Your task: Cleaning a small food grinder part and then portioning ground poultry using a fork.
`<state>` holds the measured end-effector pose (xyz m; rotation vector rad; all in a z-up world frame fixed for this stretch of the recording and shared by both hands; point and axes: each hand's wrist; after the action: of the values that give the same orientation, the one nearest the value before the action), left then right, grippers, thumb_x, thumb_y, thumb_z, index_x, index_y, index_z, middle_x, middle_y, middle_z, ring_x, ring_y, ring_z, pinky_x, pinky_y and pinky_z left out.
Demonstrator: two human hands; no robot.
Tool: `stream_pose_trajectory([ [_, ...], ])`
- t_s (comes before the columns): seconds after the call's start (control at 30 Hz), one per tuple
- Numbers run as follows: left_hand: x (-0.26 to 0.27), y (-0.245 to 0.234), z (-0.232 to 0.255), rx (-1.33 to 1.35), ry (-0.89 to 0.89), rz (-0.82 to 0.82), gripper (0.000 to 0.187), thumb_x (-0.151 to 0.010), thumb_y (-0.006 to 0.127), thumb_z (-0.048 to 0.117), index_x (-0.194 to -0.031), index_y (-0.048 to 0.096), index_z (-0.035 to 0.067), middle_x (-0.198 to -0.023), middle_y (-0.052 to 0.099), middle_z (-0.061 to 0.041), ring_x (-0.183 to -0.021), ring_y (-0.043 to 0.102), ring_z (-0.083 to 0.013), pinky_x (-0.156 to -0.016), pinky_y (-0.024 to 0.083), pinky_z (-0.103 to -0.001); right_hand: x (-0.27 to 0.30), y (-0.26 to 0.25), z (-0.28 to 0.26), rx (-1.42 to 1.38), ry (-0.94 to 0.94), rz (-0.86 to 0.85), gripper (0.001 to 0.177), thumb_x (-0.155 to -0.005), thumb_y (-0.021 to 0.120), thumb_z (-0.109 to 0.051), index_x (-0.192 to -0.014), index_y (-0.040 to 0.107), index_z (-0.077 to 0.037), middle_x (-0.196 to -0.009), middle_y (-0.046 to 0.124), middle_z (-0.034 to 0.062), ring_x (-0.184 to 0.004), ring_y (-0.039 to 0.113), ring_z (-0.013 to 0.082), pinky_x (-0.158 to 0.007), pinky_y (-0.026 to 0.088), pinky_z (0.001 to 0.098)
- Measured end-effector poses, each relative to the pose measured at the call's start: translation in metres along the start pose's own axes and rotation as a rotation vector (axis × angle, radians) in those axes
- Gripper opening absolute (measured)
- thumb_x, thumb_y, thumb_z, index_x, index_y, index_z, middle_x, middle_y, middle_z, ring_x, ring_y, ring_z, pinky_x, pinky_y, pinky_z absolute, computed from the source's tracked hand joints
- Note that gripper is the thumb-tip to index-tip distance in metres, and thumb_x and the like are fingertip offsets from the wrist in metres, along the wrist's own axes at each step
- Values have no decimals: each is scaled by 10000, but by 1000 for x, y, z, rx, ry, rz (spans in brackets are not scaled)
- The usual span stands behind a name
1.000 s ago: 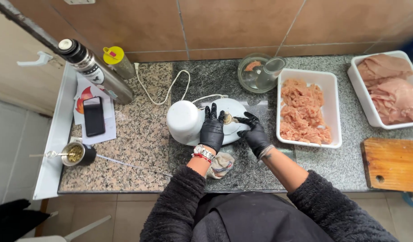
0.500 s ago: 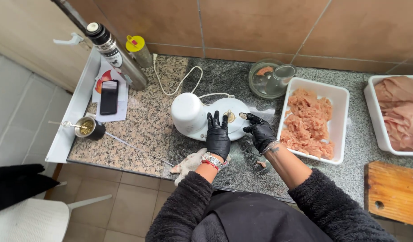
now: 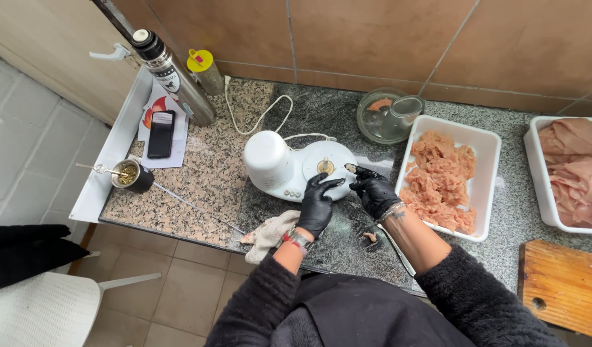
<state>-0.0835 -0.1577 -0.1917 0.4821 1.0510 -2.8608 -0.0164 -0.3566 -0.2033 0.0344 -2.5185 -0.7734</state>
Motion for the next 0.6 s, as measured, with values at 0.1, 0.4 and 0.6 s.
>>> stream_pose_trajectory([
  [0.1, 8, 14, -30, 630, -101, 43, 637, -772, 497, -209, -1288, 702, 104, -1385, 632, -113, -1323, 620, -221, -1080, 555, -350, 10, -5, -8, 159, -71, -46, 585, -760, 507, 194, -1305, 660, 46, -1278, 698, 136, -1012, 670, 204, -851, 566, 308],
  [0.4, 27, -25, -58, 925, -361, 44, 543, -901, 482, -168, -1388, 549, 62, -1284, 606, -24, -1050, 572, -92, -852, 517, -240, 33, 81, -44, 1446, -726, 110, 630, -636, 502, 206, -1054, 804, -156, -1502, 500, 140, -1404, 392, 373, -1203, 298, 446],
  [0.6, 31, -40, -74, 887, -214, 29, 597, -872, 498, -184, -1426, 523, 36, -1371, 594, -56, -1191, 562, -126, -1014, 491, -261, 52, 91, -42, 1761, -796, 25, 483, -667, 644, 96, -997, 820, -209, -1486, 465, 86, -1396, 342, 404, -1134, 259, 551],
])
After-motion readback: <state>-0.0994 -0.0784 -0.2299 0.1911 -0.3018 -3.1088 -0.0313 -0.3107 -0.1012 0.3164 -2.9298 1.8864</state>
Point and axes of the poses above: each hand's wrist, its own x-axis away from the middle knuckle, its own y-axis out of the palm, z = x × y
